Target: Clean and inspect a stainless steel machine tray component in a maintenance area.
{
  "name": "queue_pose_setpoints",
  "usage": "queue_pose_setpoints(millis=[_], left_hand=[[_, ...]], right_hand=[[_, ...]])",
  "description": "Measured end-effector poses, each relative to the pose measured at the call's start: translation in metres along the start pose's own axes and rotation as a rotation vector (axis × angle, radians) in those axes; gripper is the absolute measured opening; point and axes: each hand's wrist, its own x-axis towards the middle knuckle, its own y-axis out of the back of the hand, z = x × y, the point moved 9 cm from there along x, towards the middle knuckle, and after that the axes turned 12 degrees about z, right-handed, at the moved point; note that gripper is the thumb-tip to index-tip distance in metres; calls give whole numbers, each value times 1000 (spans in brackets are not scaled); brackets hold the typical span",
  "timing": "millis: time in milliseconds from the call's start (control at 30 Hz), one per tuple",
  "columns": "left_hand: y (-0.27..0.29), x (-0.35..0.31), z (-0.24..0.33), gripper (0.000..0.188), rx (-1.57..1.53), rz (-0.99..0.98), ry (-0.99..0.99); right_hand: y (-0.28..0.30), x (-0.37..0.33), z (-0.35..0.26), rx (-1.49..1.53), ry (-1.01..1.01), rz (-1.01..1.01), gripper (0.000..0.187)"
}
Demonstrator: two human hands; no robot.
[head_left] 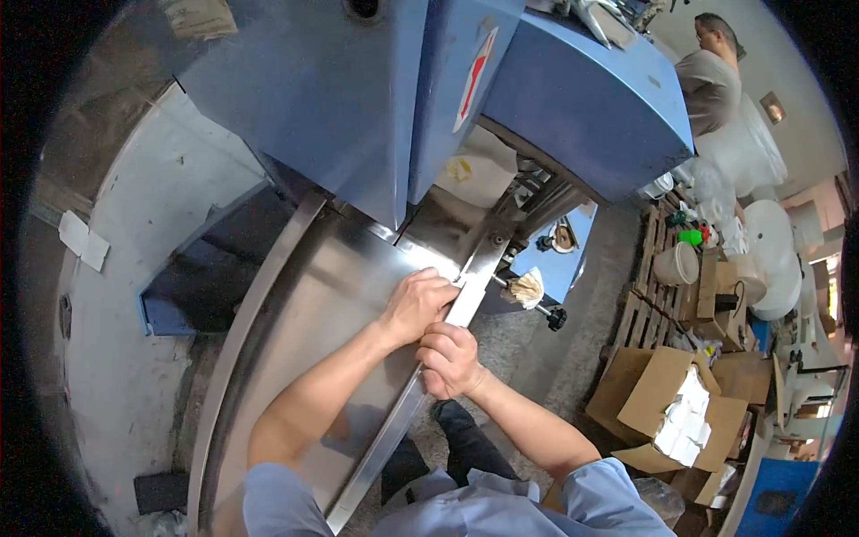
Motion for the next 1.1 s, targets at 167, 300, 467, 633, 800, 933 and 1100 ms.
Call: queue_pose_setpoints(millis=[167,300,467,633,800,933,1100], left_hand=[[-2,-1,3,8,-38,-96,-3],[1,-4,0,7,10,24,-26],[3,-3,3,17,29,27,-34],[5,-2,7,7,39,29,-38],[8,-4,6,8,62,102,-33],[-1,-4,2,6,74,44,-47],[-2,-5,1,10,-13,18,-36]], right_hand=[[1,0,0,-26,-8,28,24],[-1,-2,1,-12,-2,3,20],[1,-1,0,-6,1,6,19],[1,1,0,-4,-8,10,19],[-1,0,0,3,-12,15,19],[-1,0,-1,-10,-3,8,20],[-2,0,0,-8,-13,4,19]])
